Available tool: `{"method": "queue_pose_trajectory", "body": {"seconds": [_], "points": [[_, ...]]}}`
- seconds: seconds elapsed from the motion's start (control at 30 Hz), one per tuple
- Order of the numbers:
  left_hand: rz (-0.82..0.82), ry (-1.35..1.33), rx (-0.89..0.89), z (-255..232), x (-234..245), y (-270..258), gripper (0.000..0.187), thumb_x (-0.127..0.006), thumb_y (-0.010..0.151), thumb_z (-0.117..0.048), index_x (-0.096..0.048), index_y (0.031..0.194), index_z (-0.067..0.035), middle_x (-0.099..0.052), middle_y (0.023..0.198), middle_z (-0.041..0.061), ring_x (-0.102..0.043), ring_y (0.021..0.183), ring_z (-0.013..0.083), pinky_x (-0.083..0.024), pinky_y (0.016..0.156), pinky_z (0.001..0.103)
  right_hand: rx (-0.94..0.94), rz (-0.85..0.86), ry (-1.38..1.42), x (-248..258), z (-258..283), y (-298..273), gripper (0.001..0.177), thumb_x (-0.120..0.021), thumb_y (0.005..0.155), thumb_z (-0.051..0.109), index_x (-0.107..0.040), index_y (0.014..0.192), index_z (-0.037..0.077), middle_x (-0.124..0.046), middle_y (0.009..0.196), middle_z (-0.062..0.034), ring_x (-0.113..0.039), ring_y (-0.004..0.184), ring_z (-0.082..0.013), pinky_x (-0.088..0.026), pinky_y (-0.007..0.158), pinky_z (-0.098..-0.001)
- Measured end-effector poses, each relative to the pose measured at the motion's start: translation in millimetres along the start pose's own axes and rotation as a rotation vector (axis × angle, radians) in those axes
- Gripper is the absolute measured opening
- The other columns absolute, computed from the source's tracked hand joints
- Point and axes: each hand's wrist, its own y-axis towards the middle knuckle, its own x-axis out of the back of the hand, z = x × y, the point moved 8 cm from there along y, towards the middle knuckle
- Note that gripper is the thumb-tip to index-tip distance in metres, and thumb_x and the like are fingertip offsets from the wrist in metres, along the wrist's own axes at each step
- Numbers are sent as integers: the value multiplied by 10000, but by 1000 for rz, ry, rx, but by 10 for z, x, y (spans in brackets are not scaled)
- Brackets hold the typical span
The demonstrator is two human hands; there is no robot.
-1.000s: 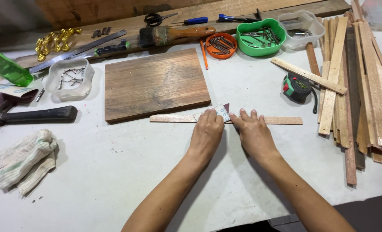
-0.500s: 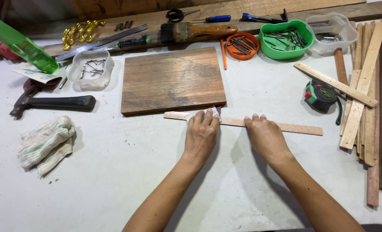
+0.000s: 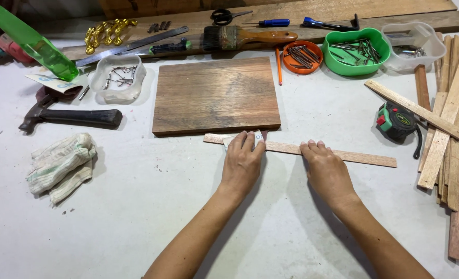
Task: Manual sanding of a thin strip of wood on a workshop table.
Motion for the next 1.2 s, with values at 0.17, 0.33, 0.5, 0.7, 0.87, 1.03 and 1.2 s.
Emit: {"method": "queue_pose_trajectory", "body": {"seconds": [0.17,0.33,0.5,0.7,0.87,1.03,1.2], "points": [[49,-20,28,349,94,-81,216,-618,920,7,-734,1090,-58,-703,1219,247,-627,1205,450,-528,1024,572,-35,23,78,116,12,-11,308,-547,1009,150,-667,1285,83,-643,1359,-132,-582,1300,-312,-449,1134,-455],[66,36,45,396,84,-104,227,-616,922,-6,-724,1117,-50,-688,1243,256,-628,1212,443,-532,1035,547,-34,-16,100,61,-40,-17,308,-561,1002,196,-681,1272,107,-669,1332,-118,-595,1291,-305,-455,1130,-452],[41,-31,-42,70,-189,-57,158,-628,996,-11,-719,1110,-71,-669,1284,282,-619,1254,440,-537,1066,509,-16,-34,74,77,-8,-21,310,-529,1034,207,-677,1284,99,-666,1338,-125,-606,1284,-305,-468,1125,-447],[91,-94,-8,243,30,-45,185,-650,952,-111,-728,1119,-129,-662,1300,260,-611,1230,416,-512,1035,507,-20,-69,88,231,74,-11,320,-547,1005,241,-687,1265,119,-673,1324,-119,-618,1253,-310,-489,1085,-450],[148,-87,30,301,198,-5,180,-648,943,-140,-702,1114,-142,-629,1305,223,-554,1283,390,-413,1084,626,6,-86,0,115,53,0,289,-543,1023,189,-684,1263,110,-693,1310,-85,-628,1254,-306,-503,1090,-457],[227,-72,57,387,203,-65,181,-643,950,-125,-675,1124,-165,-599,1282,167,-539,1261,330,-373,1065,681,85,-160,-15,123,165,32,296,-556,1000,133,-677,1267,88,-700,1291,-111,-642,1249,-297,-512,1087,-457],[148,-51,80,689,390,-265,201,-663,927,-113,-670,1120,-169,-602,1277,171,-550,1224,330,-385,1054,638,158,-160,49,21,494,186,293,-569,987,78,-682,1257,98,-703,1290,-99,-642,1236,-310,-508,1085,-464]]}}
